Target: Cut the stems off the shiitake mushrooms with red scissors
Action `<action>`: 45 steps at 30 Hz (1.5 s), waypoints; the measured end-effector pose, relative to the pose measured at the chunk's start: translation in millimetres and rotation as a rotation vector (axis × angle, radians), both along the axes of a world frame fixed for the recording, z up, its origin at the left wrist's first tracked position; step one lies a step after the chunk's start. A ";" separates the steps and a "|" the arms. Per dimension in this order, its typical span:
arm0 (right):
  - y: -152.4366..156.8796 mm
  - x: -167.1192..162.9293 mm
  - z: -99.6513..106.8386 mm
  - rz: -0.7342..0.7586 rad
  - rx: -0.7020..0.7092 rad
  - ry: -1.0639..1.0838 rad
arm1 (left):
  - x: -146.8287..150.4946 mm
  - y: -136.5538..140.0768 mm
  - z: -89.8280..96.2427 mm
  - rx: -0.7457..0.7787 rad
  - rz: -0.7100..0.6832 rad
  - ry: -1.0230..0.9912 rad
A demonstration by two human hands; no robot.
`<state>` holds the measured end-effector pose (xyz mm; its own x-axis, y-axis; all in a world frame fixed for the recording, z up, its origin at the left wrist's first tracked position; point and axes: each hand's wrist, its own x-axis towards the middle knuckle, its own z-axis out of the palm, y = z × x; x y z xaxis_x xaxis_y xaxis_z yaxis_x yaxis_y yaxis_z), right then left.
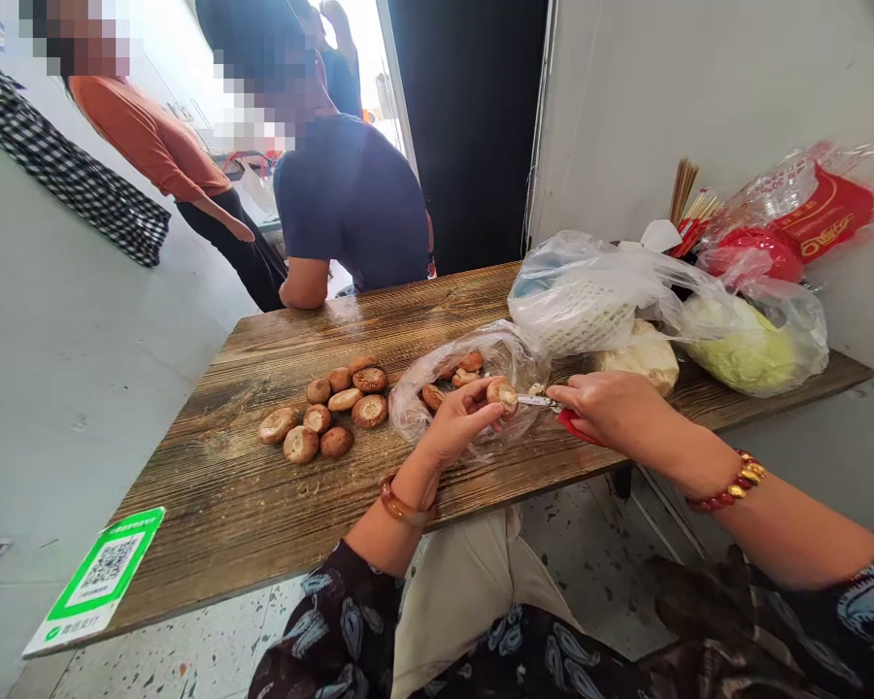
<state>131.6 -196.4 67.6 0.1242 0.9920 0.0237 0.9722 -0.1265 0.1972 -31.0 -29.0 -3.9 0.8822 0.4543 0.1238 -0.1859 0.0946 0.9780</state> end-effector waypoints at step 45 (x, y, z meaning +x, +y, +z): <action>10.7 -11.5 17.0 0.185 -0.007 -0.042 | -1.6 -2.0 -1.1 -0.154 -0.015 0.165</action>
<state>120.1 -185.7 84.6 -0.0610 0.9980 0.0181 0.9697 0.0550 0.2379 -32.6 -31.0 -5.0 0.8918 0.4429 -0.0922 -0.0222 0.2464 0.9689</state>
